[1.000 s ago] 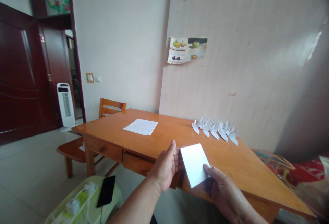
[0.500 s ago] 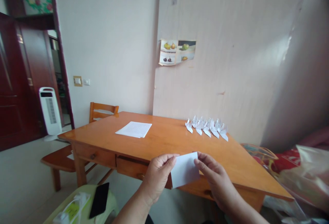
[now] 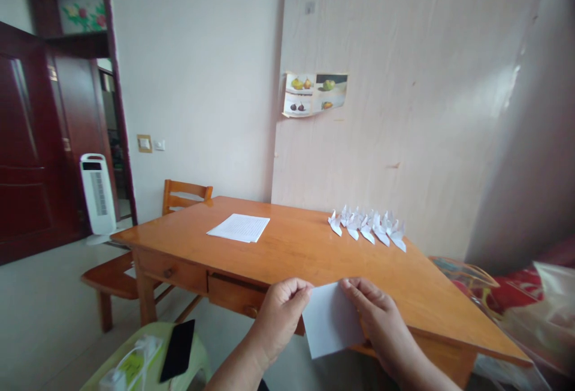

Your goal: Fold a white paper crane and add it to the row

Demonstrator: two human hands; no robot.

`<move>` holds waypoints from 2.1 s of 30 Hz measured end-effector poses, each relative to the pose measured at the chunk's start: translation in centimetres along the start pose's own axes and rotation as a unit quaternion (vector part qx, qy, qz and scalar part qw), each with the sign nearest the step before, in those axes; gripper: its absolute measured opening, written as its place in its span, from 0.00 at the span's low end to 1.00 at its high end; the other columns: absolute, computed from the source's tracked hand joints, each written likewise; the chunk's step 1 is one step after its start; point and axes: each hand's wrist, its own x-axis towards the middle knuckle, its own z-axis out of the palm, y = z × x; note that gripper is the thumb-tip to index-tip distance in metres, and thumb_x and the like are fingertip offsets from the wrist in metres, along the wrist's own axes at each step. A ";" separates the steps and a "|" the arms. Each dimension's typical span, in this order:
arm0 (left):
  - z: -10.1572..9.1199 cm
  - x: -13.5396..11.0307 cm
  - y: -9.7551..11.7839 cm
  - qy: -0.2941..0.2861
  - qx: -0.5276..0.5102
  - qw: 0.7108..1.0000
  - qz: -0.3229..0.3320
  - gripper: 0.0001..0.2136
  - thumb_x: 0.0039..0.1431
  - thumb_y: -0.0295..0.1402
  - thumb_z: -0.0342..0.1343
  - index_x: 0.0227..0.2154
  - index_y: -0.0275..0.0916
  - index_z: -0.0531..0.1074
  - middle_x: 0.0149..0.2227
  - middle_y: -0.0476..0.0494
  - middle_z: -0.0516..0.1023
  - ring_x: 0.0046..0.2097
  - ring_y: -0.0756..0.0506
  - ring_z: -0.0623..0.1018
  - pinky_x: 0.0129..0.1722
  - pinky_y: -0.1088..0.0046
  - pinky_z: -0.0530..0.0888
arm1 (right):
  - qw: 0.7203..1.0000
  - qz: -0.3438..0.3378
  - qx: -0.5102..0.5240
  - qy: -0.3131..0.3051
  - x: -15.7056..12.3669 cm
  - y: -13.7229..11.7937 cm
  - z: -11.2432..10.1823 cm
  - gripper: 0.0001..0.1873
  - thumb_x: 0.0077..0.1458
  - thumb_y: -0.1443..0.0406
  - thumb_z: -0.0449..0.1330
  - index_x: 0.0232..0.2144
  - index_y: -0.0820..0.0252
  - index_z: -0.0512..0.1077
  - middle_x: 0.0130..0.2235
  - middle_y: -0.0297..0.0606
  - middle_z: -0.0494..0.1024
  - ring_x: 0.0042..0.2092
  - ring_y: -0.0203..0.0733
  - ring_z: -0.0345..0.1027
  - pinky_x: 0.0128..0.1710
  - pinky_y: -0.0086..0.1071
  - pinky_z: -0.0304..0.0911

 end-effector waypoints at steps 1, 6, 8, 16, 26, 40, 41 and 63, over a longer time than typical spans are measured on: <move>0.0 0.0 0.0 -0.004 0.018 1.000 -0.006 0.15 0.60 0.43 0.56 0.31 0.35 0.76 0.26 0.47 0.74 0.29 0.48 0.70 0.31 0.74 0.65 | 1.000 0.003 -0.014 -0.022 0.0 0.2 0.0 0.22 0.51 0.45 0.62 0.27 0.59 0.72 0.21 0.30 0.67 0.23 0.34 0.58 0.22 0.27 0.51; 0.2 0.0 0.0 -0.007 0.118 0.993 0.024 0.13 0.57 0.41 0.57 0.26 0.36 0.74 0.26 0.48 0.72 0.31 0.48 0.69 0.31 0.75 0.63 | 0.992 -0.032 -0.069 -0.098 0.1 1.1 0.3 0.21 0.55 0.47 0.60 0.30 0.59 0.75 0.25 0.33 0.72 0.25 0.36 0.62 0.25 0.29 0.56; 0.0 0.0 -0.1 0.000 0.121 0.992 0.027 0.13 0.58 0.41 0.56 0.26 0.36 0.74 0.26 0.48 0.72 0.31 0.48 0.69 0.30 0.75 0.62 | 0.992 -0.039 -0.074 -0.091 0.2 1.1 0.4 0.21 0.55 0.47 0.60 0.32 0.59 0.76 0.26 0.34 0.73 0.27 0.38 0.64 0.26 0.29 0.57; -0.6 0.1 -0.6 0.003 0.098 0.995 0.010 0.12 0.57 0.41 0.57 0.25 0.37 0.72 0.25 0.50 0.70 0.29 0.49 0.67 0.29 0.75 0.62 | 0.986 -0.063 -0.133 -0.075 0.7 0.7 0.4 0.18 0.58 0.51 0.57 0.30 0.60 0.72 0.24 0.31 0.69 0.26 0.35 0.60 0.26 0.28 0.54; -0.2 0.0 -0.1 0.018 0.118 0.991 0.066 0.09 0.58 0.37 0.56 0.27 0.37 0.72 0.28 0.48 0.72 0.33 0.47 0.70 0.34 0.75 0.65 | 0.950 -0.143 -0.259 -0.097 -0.2 0.3 2.1 0.13 0.59 0.60 0.54 0.27 0.60 0.71 0.26 0.33 0.70 0.30 0.38 0.61 0.28 0.29 0.56; -2.7 0.2 -0.2 0.139 0.029 0.990 0.014 0.14 0.56 0.44 0.58 0.27 0.37 0.69 0.24 0.52 0.65 0.27 0.51 0.62 0.27 0.77 0.60 | 0.956 -0.087 -0.278 -0.038 0.7 2.2 -0.1 0.10 0.53 0.64 0.54 0.22 0.58 0.69 0.23 0.32 0.69 0.29 0.39 0.61 0.30 0.31 0.55; -2.7 0.3 -0.3 0.152 0.023 0.988 0.015 0.14 0.56 0.44 0.59 0.28 0.37 0.69 0.24 0.52 0.65 0.28 0.51 0.62 0.27 0.77 0.61 | 0.960 -0.086 -0.265 -0.025 0.8 2.4 -0.3 0.10 0.53 0.63 0.54 0.23 0.58 0.69 0.23 0.32 0.69 0.29 0.39 0.61 0.30 0.32 0.55; -0.4 4.5 -3.3 0.098 -0.052 0.994 -0.024 0.17 0.59 0.47 0.56 0.37 0.36 0.72 0.33 0.45 0.76 0.34 0.48 0.71 0.34 0.75 0.66 | 0.997 -0.030 -0.057 0.035 6.4 3.8 -1.4 0.17 0.49 0.51 0.60 0.29 0.59 0.72 0.21 0.29 0.66 0.21 0.33 0.55 0.21 0.29 0.51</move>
